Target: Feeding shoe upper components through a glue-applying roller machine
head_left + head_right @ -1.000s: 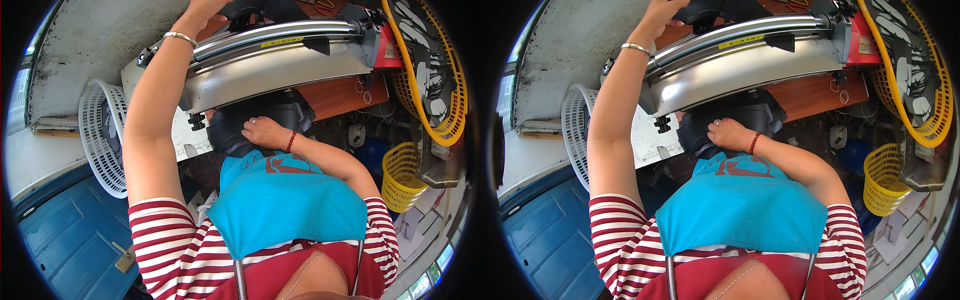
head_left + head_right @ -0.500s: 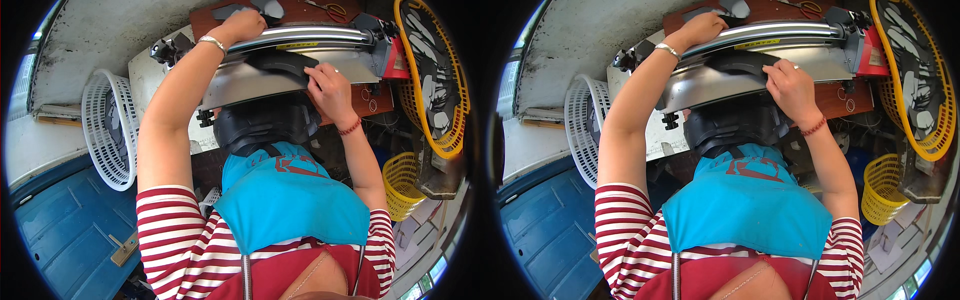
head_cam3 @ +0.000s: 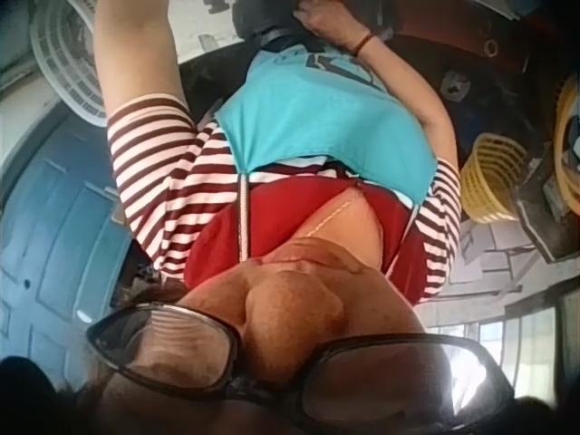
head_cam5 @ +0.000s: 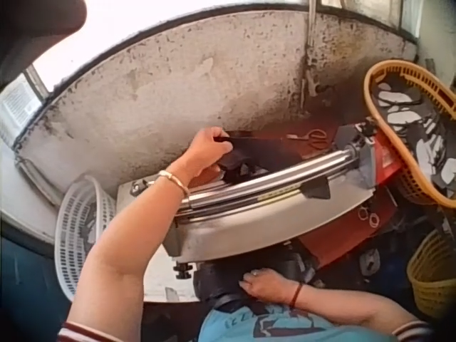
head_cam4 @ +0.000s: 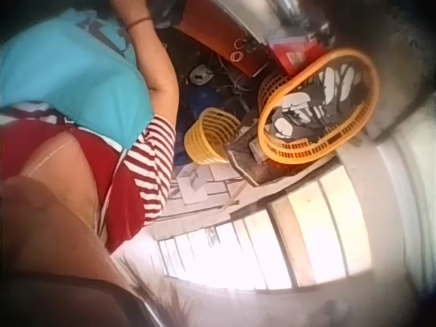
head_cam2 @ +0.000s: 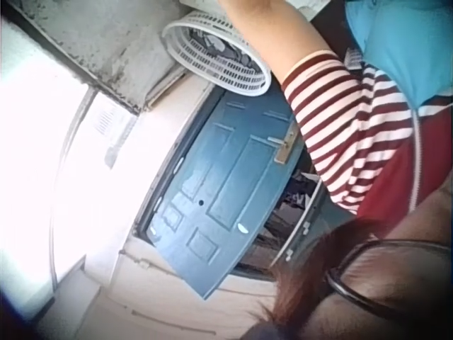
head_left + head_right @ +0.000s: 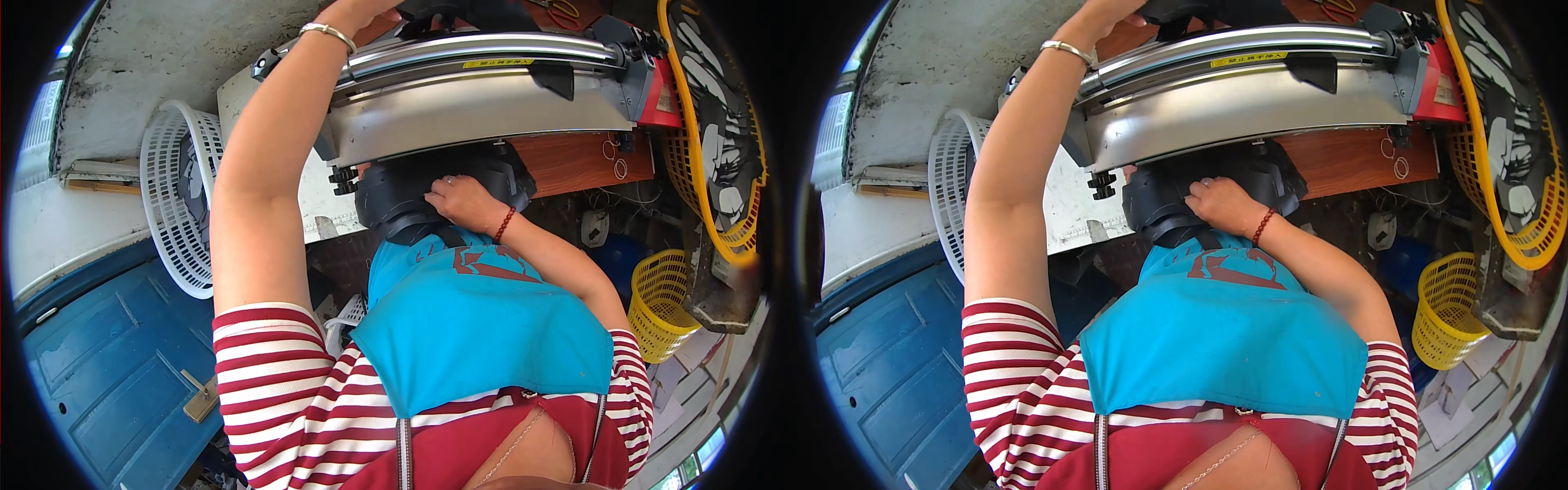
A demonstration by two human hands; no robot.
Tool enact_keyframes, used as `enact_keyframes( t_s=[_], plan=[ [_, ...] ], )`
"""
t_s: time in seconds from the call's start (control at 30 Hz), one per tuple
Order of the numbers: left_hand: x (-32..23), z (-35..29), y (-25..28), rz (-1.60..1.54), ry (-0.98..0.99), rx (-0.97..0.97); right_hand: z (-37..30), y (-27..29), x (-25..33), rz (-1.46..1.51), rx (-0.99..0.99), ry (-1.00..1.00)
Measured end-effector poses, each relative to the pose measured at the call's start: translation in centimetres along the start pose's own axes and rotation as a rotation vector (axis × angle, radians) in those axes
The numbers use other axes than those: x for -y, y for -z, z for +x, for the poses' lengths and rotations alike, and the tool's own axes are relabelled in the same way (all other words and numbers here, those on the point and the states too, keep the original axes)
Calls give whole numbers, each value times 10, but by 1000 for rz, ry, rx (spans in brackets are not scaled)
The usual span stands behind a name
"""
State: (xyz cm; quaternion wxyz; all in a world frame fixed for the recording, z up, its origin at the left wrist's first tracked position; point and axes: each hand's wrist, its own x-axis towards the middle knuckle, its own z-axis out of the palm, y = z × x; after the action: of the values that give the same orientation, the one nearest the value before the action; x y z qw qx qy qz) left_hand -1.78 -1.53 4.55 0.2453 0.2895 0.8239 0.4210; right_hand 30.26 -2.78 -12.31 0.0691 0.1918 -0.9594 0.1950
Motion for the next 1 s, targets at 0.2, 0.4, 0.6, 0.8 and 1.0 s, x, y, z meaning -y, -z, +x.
enact_keyframes(
  t_s=[0.2,0.4,0.6,0.8,1.0],
  plan=[
    [-26,-17,33,-92,-36,-41,-29,132,12,133,-326,-126],
    [3,-21,11,405,-882,-243,-25,175,-33,-243,-383,-355],
    [34,6,-32,656,-291,366,0,127,-56,-209,-508,-344],
    [32,3,-14,418,-440,108,16,35,3,228,-199,-121],
    [-5,1,3,99,-36,37,22,-20,1,34,75,-62]
  ],
)
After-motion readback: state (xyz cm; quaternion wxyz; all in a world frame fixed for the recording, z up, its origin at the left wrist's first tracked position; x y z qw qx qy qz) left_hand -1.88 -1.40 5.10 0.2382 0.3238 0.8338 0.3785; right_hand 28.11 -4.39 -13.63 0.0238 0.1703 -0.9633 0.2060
